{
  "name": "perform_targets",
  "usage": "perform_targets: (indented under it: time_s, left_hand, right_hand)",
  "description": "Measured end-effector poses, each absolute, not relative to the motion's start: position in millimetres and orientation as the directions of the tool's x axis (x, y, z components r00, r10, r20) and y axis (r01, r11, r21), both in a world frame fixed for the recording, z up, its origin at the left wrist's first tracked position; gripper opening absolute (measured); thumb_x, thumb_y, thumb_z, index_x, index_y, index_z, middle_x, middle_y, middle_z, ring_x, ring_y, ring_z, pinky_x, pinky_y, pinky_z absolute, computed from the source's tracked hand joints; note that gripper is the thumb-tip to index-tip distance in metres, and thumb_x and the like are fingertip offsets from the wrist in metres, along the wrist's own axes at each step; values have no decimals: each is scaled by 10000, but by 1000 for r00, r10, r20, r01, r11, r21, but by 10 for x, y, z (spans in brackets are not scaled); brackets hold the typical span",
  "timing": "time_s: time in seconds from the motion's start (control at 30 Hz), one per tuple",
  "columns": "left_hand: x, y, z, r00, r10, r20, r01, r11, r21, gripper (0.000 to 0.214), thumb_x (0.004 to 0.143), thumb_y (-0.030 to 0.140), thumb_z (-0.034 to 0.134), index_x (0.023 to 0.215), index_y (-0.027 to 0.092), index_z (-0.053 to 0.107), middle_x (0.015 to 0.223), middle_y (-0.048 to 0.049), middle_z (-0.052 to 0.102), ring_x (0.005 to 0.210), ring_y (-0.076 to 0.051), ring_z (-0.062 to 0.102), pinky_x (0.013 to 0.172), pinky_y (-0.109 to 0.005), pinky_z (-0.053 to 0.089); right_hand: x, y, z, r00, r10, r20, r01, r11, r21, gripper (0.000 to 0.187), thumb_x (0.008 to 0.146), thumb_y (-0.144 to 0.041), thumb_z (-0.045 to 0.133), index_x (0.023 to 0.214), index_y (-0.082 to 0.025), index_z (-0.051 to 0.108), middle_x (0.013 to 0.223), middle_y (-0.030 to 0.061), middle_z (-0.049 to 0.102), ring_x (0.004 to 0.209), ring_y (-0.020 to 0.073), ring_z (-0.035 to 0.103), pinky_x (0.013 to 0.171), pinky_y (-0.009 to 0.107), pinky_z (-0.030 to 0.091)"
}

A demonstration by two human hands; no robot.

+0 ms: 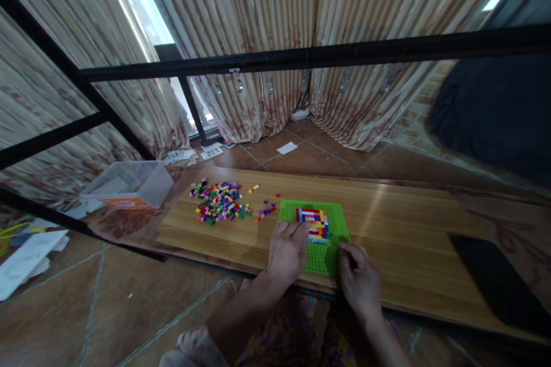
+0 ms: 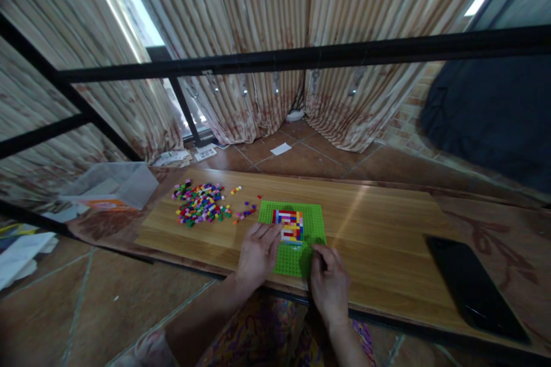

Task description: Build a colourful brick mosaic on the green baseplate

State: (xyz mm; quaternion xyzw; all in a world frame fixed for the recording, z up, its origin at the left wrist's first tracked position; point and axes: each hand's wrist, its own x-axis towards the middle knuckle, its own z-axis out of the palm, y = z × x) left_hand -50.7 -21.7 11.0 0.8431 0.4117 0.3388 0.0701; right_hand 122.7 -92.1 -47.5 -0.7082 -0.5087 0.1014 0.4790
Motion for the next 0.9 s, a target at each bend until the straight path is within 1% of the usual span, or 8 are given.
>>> perform_targets:
  time_s: [0.1, 0.2, 0.33, 0.43, 0.53, 0.7, 0.77, 0.9]
  left_hand:
    - [-762, -107, 77, 254, 812, 526, 704, -528, 476, 239, 957, 149, 493, 1126, 201, 654, 984, -60, 724, 928, -207, 638, 869, -365, 518]
    - [-1074, 13, -8, 88, 870, 486, 749, -380, 543, 202, 924, 111, 521, 1033, 190, 672, 970, -64, 722, 930, -211, 651, 873, -374, 527]
    - [-1361, 119, -109, -40, 913, 406, 773, -228, 592, 195, 886, 89, 563, 1000, 188, 687, 943, -56, 720, 944, -211, 658, 875, -361, 529]
    - [-1412, 165, -130, -44, 934, 354, 807, -175, 564, 187, 852, 83, 605, 986, 176, 697, 939, -66, 716, 968, -225, 647, 879, -364, 522]
    - [-1390, 202, -127, 1, 951, 309, 834, -171, 525, 189, 841, 88, 621, 982, 182, 704, 962, -67, 714, 972, -226, 635, 894, -367, 508]
    - [-1365, 245, -128, 47, 957, 286, 858, -186, 479, 156, 874, 94, 578, 875, 183, 705, 938, -65, 704, 934, -221, 630, 893, -362, 493]
    - [-1354, 231, -118, 52, 956, 287, 844, -196, 499, 154, 889, 105, 564, 868, 184, 695, 927, -64, 699, 931, -220, 634, 885, -357, 494]
    - [-1230, 77, -26, 83, 960, 268, 731, -241, 639, 167, 927, 113, 510, 924, 188, 660, 940, -51, 693, 879, -178, 659, 813, -296, 513]
  right_hand:
    - [1233, -929, -481, 462, 818, 342, 631, -32, -775, 324, 920, -429, 470, 965, -207, 702, 985, 88, 718, 913, 236, 674, 821, 380, 519]
    - [1244, -945, -488, 462, 820, 339, 643, -46, -765, 336, 911, -449, 476, 969, -210, 706, 981, 85, 718, 908, 238, 676, 810, 372, 519]
    - [1259, -958, -500, 468, 813, 346, 664, -64, -745, 354, 900, -473, 476, 965, -215, 710, 1009, 87, 720, 911, 245, 679, 799, 370, 521]
    - [1264, -962, -500, 459, 815, 353, 674, -60, -737, 366, 902, -479, 468, 968, -213, 711, 1006, 90, 718, 904, 247, 681, 796, 372, 524]
    - [1261, -959, -487, 458, 820, 342, 676, -72, -733, 364, 902, -478, 467, 970, -216, 710, 1002, 88, 717, 897, 248, 682, 768, 366, 526]
    - [1247, -952, -465, 459, 816, 351, 681, -69, -729, 349, 909, -460, 466, 959, -214, 708, 980, 82, 713, 872, 236, 683, 763, 355, 524]
    - [1243, -952, -464, 454, 814, 363, 682, -55, -729, 336, 908, -457, 479, 955, -214, 707, 961, 76, 711, 858, 230, 683, 749, 344, 523]
    - [1236, -952, -462, 451, 813, 368, 676, -43, -735, 318, 918, -439, 484, 964, -217, 707, 957, 72, 709, 857, 224, 680, 753, 343, 521]
